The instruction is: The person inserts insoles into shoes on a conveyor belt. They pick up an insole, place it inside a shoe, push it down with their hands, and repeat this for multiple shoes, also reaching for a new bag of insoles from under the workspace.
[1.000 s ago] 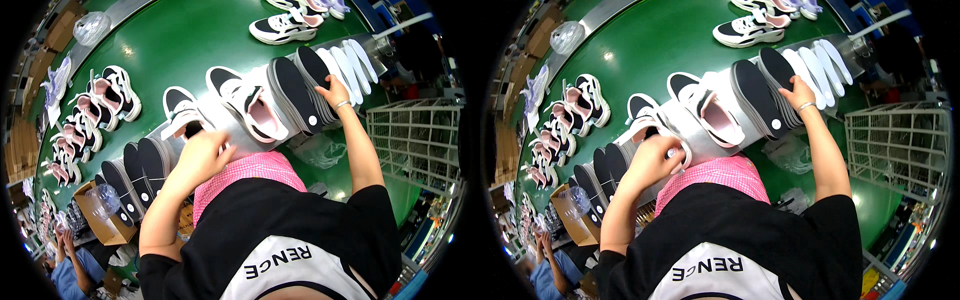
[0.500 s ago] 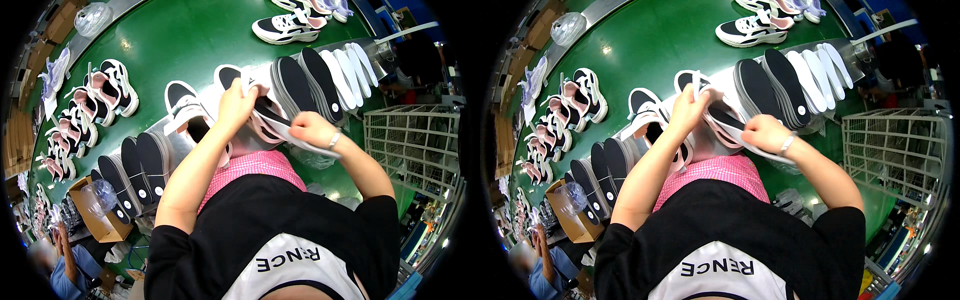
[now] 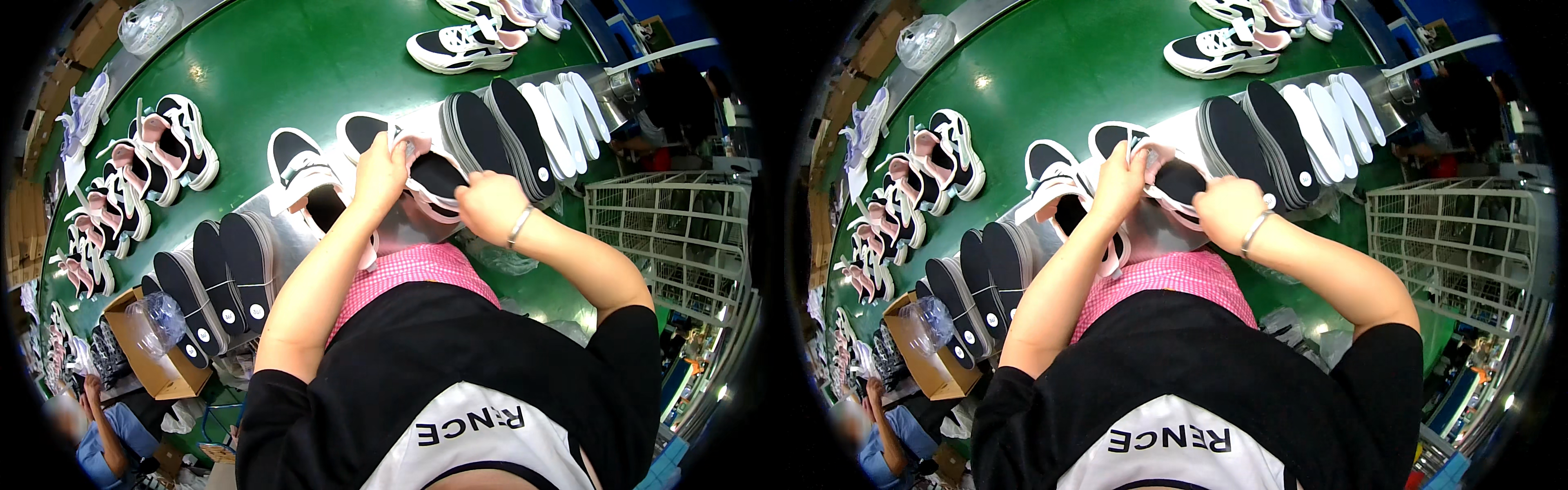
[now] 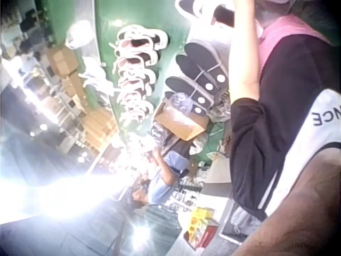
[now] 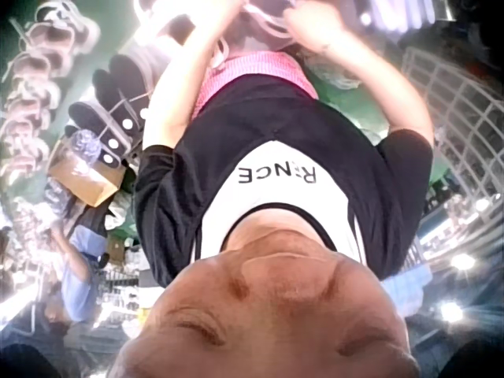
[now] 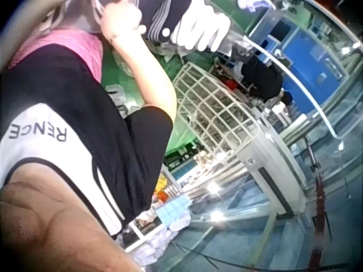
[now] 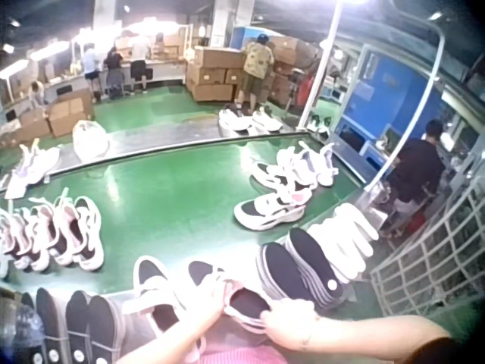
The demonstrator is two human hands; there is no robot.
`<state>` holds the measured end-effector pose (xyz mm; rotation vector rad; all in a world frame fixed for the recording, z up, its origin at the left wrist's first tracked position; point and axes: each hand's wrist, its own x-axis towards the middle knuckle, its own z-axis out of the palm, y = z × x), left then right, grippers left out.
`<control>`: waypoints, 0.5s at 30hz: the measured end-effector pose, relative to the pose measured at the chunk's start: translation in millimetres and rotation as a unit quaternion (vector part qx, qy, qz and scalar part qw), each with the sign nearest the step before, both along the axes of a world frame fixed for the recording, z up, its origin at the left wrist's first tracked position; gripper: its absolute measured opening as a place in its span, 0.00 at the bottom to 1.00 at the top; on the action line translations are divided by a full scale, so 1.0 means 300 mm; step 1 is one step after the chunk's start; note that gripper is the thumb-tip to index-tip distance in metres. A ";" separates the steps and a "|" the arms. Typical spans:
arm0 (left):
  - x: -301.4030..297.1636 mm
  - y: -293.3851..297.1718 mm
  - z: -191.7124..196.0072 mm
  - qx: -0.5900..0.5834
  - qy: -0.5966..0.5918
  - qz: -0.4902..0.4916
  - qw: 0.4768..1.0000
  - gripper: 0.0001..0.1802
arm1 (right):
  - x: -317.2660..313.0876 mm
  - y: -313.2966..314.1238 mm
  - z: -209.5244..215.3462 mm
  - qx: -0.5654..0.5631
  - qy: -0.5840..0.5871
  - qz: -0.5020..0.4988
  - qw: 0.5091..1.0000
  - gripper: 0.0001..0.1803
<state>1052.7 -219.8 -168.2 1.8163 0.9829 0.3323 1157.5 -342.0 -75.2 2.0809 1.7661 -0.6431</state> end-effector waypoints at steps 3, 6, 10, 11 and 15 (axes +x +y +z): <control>0.008 -0.005 0.003 -0.029 -0.034 -0.013 0.999 0.15 | 0.006 0.033 -0.172 0.056 0.011 0.028 0.998 0.10; 0.003 -0.015 -0.010 -0.043 -0.053 0.007 0.998 0.14 | 0.007 0.052 -0.235 0.049 0.024 0.027 0.998 0.11; -0.002 -0.023 -0.041 -0.084 -0.092 0.038 0.991 0.13 | 0.021 0.091 -0.269 -0.021 0.039 -0.011 0.999 0.12; 0.000 -0.023 -0.047 -0.087 -0.093 0.042 0.991 0.13 | 0.022 0.106 -0.270 -0.022 0.041 -0.012 0.999 0.12; 0.012 -0.015 -0.057 -0.092 -0.100 0.035 0.990 0.13 | 0.030 0.120 -0.279 -0.110 0.051 -0.019 0.992 0.11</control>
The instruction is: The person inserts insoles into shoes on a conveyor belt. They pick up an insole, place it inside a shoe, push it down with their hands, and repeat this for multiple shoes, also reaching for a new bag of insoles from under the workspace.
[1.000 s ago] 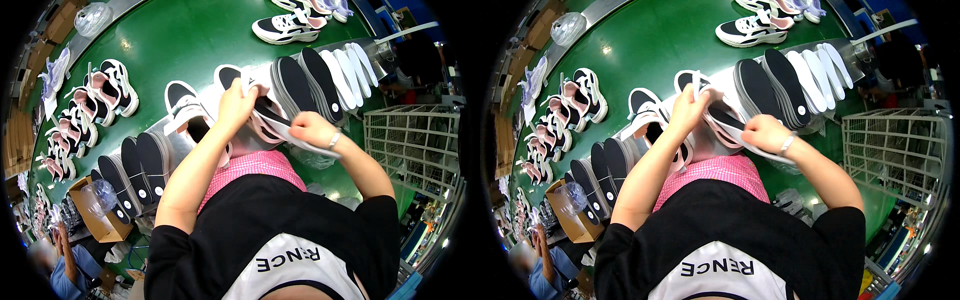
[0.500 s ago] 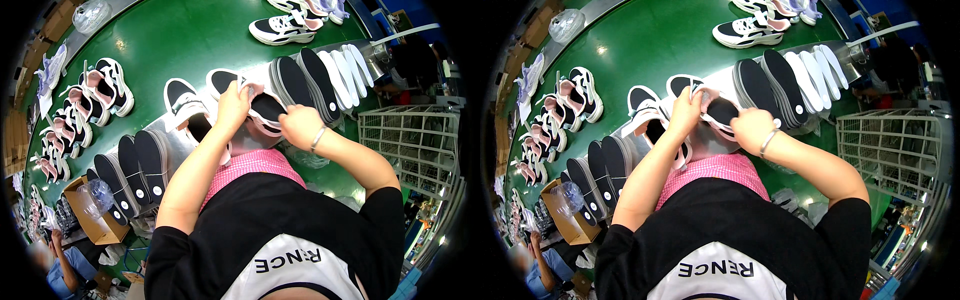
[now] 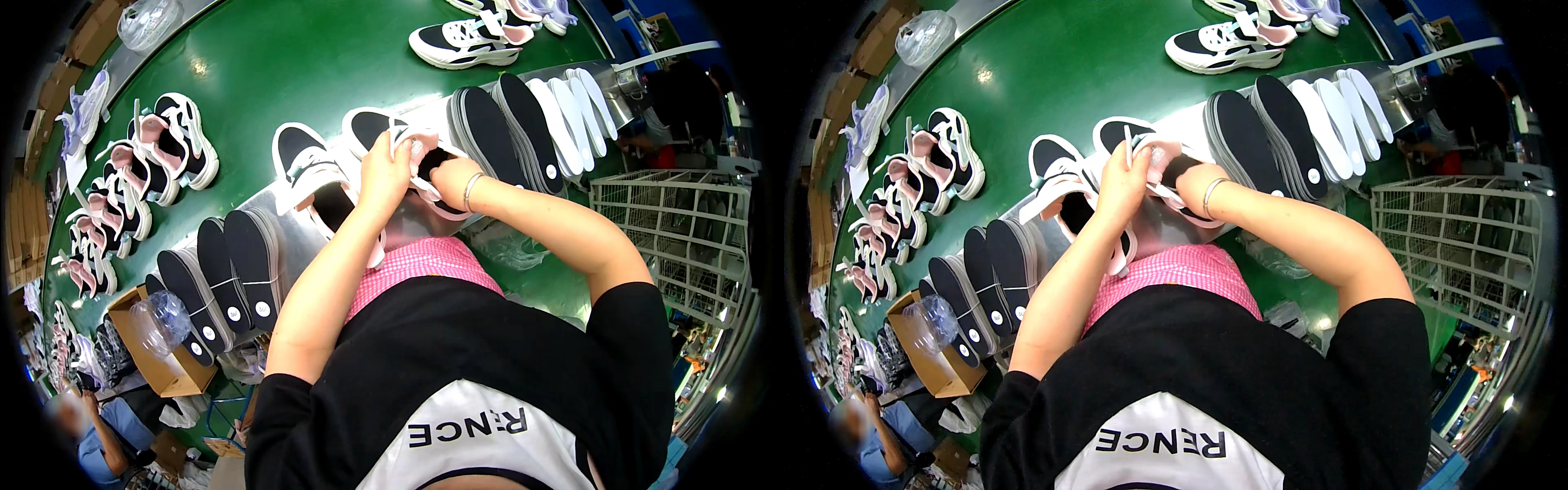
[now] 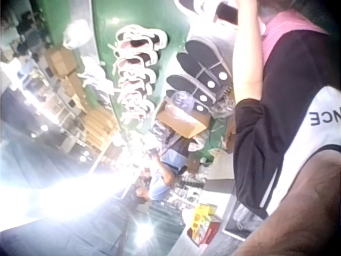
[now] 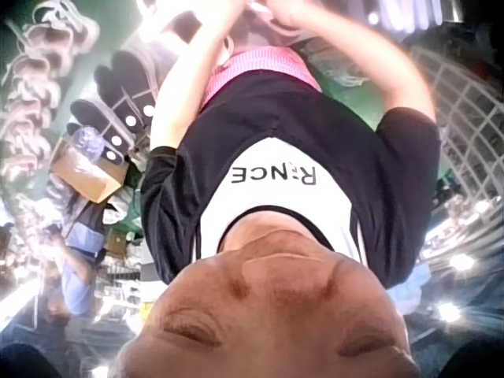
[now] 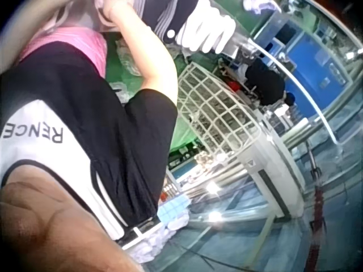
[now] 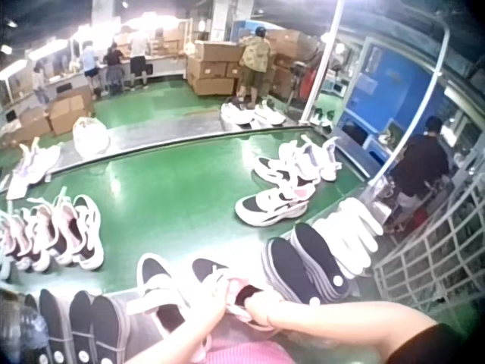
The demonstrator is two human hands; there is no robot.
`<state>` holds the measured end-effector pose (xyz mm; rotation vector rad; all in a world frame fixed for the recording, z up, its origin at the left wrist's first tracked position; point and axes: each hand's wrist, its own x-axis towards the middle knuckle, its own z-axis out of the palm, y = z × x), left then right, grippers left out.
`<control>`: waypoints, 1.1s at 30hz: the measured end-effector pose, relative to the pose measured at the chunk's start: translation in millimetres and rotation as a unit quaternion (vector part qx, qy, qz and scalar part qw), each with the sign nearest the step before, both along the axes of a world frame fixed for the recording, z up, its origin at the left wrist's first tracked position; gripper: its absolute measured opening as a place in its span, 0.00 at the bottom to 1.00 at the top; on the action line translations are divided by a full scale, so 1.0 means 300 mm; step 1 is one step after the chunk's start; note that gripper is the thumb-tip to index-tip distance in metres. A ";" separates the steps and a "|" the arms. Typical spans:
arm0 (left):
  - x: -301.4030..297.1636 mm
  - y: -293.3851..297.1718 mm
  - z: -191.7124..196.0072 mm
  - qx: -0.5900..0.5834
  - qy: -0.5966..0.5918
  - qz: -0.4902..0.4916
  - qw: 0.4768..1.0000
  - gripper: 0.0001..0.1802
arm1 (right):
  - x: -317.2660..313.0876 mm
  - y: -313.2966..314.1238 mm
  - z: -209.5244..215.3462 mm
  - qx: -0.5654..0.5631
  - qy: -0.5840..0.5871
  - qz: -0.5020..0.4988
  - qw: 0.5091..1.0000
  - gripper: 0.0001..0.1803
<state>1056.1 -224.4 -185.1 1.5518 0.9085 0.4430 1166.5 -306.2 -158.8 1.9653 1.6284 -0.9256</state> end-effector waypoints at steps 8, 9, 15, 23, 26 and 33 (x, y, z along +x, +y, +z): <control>0.015 0.001 -0.004 0.005 0.026 -0.017 0.999 0.13 | -0.015 0.049 -0.002 -0.127 -0.032 0.027 0.991 0.13; 0.016 0.001 0.001 0.003 0.027 -0.017 0.999 0.13 | -0.019 0.052 0.011 -0.116 -0.036 -0.031 0.992 0.13; 0.032 0.001 0.010 0.042 0.019 -0.009 0.999 0.13 | 0.029 0.023 0.024 -0.089 -0.022 0.108 0.990 0.12; 0.037 -0.019 0.012 0.070 0.064 -0.018 0.995 0.14 | 0.058 -0.071 0.115 -0.153 0.068 0.041 0.985 0.19; 0.049 -0.019 0.029 0.053 0.048 -0.014 0.997 0.13 | 0.082 -0.085 0.074 -0.155 0.073 0.066 0.983 0.20; -0.028 -0.063 0.043 0.037 0.027 0.009 0.999 0.13 | 0.152 -0.091 0.230 0.284 0.218 -0.084 0.930 0.15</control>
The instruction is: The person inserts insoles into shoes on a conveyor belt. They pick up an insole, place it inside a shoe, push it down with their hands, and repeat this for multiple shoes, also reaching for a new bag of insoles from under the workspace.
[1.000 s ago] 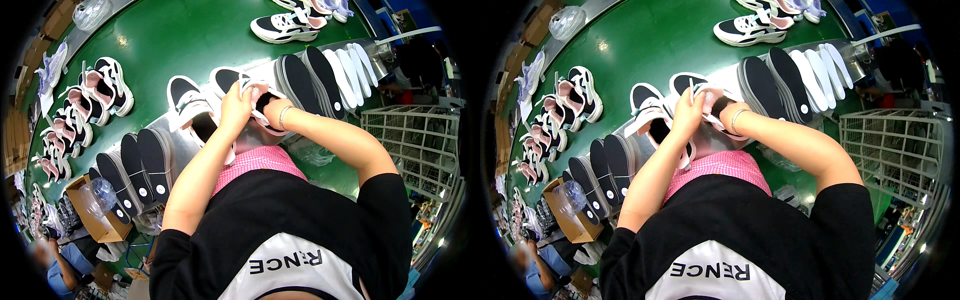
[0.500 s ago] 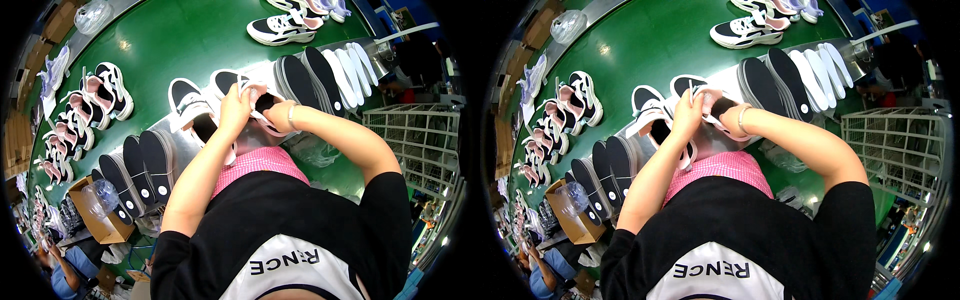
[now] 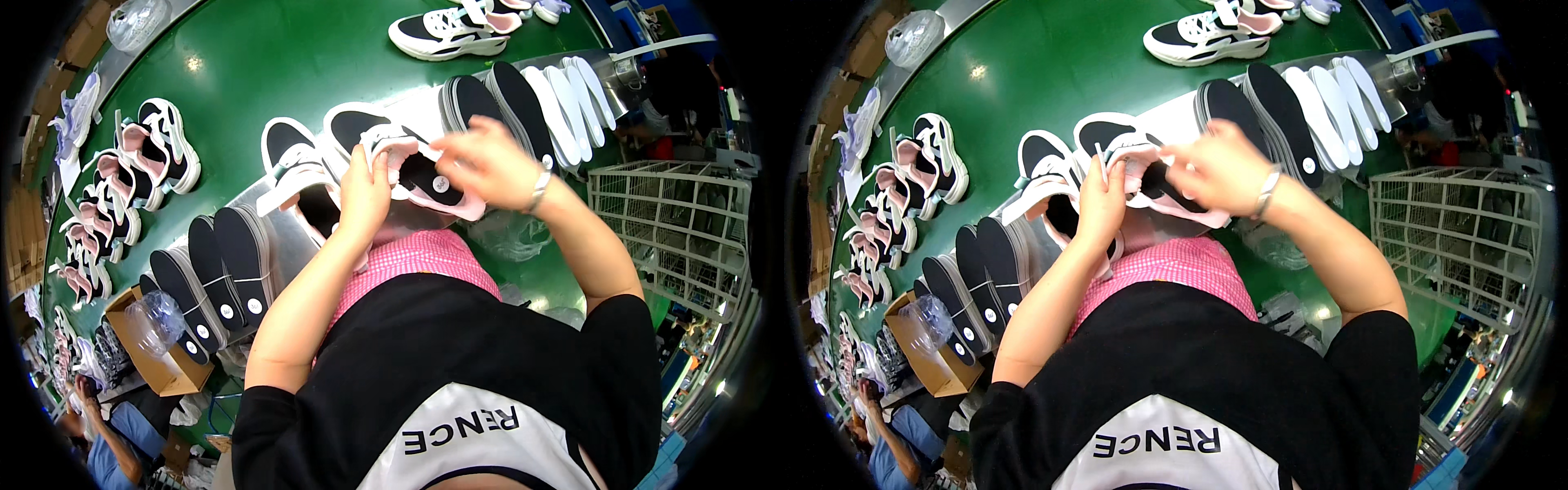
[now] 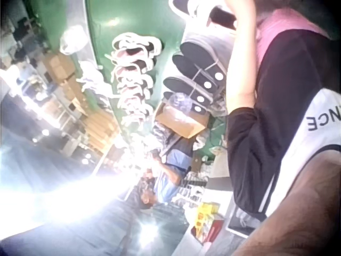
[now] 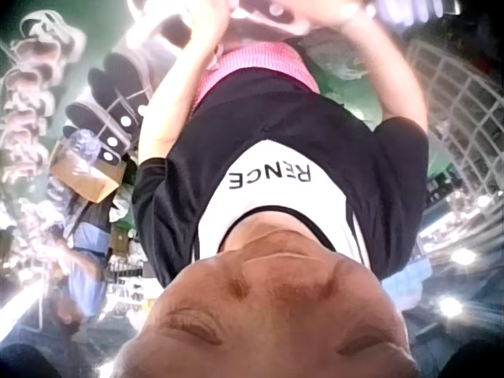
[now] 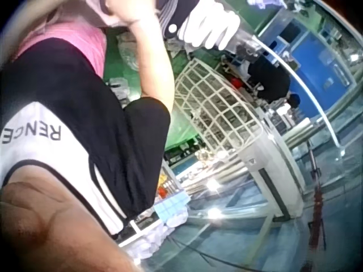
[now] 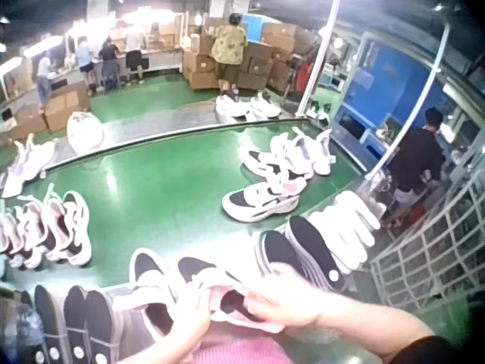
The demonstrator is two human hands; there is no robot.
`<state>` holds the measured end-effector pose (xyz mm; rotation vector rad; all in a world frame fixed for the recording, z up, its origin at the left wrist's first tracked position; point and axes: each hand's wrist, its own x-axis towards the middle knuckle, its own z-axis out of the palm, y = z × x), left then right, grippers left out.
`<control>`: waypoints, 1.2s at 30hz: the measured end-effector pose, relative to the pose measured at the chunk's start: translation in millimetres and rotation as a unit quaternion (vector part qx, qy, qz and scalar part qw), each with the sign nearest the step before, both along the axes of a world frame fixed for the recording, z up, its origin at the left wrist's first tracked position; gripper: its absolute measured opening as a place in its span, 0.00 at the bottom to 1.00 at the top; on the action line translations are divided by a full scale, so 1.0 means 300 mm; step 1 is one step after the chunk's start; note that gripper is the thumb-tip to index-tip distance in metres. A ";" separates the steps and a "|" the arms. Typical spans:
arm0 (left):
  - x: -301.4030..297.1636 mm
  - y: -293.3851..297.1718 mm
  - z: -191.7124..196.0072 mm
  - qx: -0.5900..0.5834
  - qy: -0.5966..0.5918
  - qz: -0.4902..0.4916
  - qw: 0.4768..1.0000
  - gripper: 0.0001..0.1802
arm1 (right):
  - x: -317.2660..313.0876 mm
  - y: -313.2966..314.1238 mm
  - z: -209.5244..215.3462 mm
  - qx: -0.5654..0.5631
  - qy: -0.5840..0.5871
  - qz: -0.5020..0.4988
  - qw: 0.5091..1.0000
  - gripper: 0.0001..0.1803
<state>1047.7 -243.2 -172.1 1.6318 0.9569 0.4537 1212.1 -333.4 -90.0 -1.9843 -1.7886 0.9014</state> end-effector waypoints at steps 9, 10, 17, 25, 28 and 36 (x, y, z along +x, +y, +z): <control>0.065 0.010 -0.008 -0.091 -0.032 -0.001 0.995 0.17 | -0.063 -0.081 -0.188 -0.278 -0.187 0.158 0.929 0.19; 0.072 0.013 -0.023 -0.104 -0.054 0.007 0.993 0.17 | -0.051 -0.072 -0.204 -0.295 -0.160 0.155 0.929 0.19; 0.114 0.037 -0.028 -0.358 -0.108 0.066 0.925 0.18 | -0.020 -0.008 -0.098 0.057 -0.154 0.047 0.985 0.12; 0.159 0.048 -0.056 -0.335 -0.059 0.071 0.938 0.22 | 0.030 0.068 -0.229 0.242 -0.245 0.068 0.936 0.13; 0.171 0.046 -0.053 -0.321 -0.058 0.084 0.942 0.20 | 0.037 0.075 -0.200 0.159 0.067 0.070 0.983 0.08; 0.068 -0.025 0.157 0.147 -0.120 -0.092 0.978 0.20 | -0.027 -0.074 -0.058 0.042 0.311 -0.287 0.905 0.06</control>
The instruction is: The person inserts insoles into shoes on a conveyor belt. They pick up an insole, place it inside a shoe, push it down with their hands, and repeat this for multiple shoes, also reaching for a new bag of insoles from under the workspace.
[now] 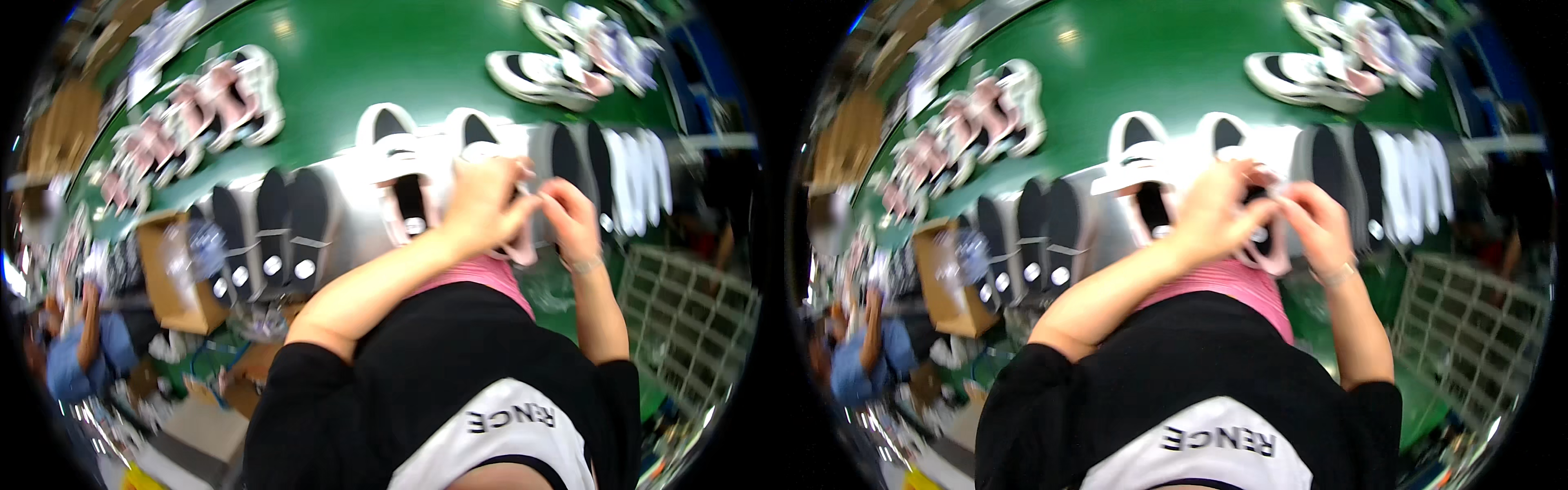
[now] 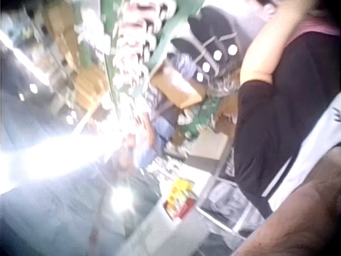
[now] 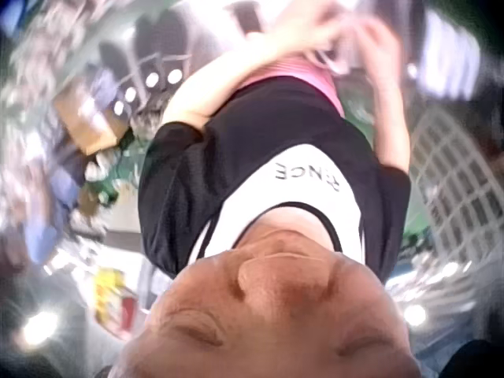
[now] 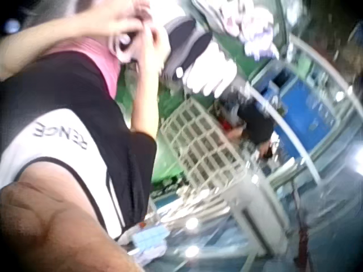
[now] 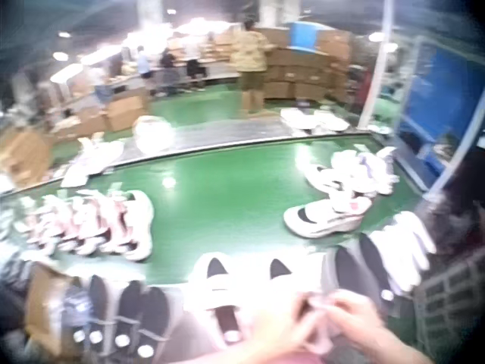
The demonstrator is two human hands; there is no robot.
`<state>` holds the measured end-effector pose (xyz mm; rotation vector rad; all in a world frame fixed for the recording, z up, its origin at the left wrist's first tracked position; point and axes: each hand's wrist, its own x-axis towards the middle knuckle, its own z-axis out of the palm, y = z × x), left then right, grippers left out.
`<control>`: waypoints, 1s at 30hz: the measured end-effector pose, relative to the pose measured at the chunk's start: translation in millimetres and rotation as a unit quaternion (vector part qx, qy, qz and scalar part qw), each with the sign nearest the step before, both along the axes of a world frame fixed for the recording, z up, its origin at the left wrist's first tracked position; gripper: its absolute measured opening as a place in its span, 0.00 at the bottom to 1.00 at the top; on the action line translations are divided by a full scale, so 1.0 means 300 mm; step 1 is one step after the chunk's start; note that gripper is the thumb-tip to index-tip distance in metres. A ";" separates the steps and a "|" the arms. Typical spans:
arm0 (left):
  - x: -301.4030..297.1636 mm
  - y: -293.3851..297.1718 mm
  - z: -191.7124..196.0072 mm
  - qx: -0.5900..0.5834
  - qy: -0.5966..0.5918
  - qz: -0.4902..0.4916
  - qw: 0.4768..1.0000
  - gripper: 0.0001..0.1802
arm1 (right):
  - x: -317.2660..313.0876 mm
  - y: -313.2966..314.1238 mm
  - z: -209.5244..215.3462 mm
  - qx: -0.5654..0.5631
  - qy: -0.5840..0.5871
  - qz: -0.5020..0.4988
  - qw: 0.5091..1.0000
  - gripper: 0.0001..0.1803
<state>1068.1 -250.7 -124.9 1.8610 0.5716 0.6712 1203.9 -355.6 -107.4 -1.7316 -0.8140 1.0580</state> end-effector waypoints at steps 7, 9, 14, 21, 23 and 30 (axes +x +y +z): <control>-0.358 0.117 0.089 0.169 0.062 0.222 0.958 0.08 | 0.016 -0.105 -0.136 -0.018 -0.021 -0.014 1.000 0.18; -0.621 0.180 0.119 0.259 0.131 0.446 0.847 0.05 | 0.053 -0.160 -0.253 -0.033 -0.065 0.006 0.997 0.21; -1.037 0.257 0.198 0.385 0.461 0.582 0.548 0.21 | -0.001 -0.164 -0.349 -0.102 -0.012 0.014 0.995 0.27; -0.374 0.015 0.052 0.044 0.309 0.213 0.926 0.43 | -0.176 0.071 -0.288 -0.097 -0.105 0.139 0.980 0.19; -0.232 -0.015 -0.019 0.085 0.429 0.115 0.892 0.49 | -0.152 0.071 -0.307 -0.048 -0.152 0.238 0.958 0.20; -0.167 0.291 -0.204 0.217 0.320 0.156 0.909 0.39 | 0.315 0.170 -0.159 0.048 -0.387 0.144 0.909 0.12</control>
